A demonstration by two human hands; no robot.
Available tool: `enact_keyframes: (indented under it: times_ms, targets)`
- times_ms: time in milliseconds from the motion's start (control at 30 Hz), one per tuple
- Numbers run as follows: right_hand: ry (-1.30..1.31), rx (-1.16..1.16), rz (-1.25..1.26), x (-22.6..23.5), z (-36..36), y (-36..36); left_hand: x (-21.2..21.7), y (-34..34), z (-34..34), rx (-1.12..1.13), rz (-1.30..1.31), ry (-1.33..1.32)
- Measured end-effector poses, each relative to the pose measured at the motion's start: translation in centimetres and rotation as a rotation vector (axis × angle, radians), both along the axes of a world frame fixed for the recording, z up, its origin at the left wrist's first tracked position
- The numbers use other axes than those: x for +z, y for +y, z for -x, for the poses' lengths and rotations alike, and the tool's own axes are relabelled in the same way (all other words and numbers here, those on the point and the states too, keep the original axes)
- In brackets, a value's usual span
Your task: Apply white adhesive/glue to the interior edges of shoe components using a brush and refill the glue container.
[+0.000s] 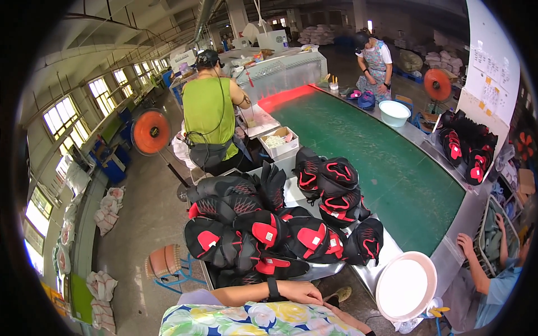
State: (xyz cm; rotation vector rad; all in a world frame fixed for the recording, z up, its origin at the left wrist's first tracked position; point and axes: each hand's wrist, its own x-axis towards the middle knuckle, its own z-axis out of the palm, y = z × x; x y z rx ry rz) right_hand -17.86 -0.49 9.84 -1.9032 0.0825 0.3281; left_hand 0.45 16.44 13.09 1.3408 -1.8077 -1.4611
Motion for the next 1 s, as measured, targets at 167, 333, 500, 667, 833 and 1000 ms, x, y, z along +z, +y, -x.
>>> enact_keyframes:
  times_ms: [167,333,500,667,833,1000]
  targets:
    - [0.17,-0.084,0.211,1.6,-0.7,-1.4,-1.1,0.7,1.1,-0.017,0.055,0.001]
    - [0.688,-0.316,0.146,-2.0,14.3,5.3,0.9,1.8,-0.1,0.193,-0.088,-0.023]
    - [0.487,-0.707,-0.025,-6.6,15.9,4.7,1.1,1.3,-1.5,0.27,-0.31,0.15]
    - [0.298,-1.094,-0.588,-1.9,14.2,4.6,0.0,-0.3,-1.0,0.123,-0.397,0.103]
    - [0.136,-0.998,-0.618,0.6,13.9,6.1,1.5,-0.8,0.6,0.042,-0.31,0.075]
    - [0.045,-0.573,-0.303,5.7,13.3,7.8,2.7,0.7,1.0,0.001,-0.22,0.095]
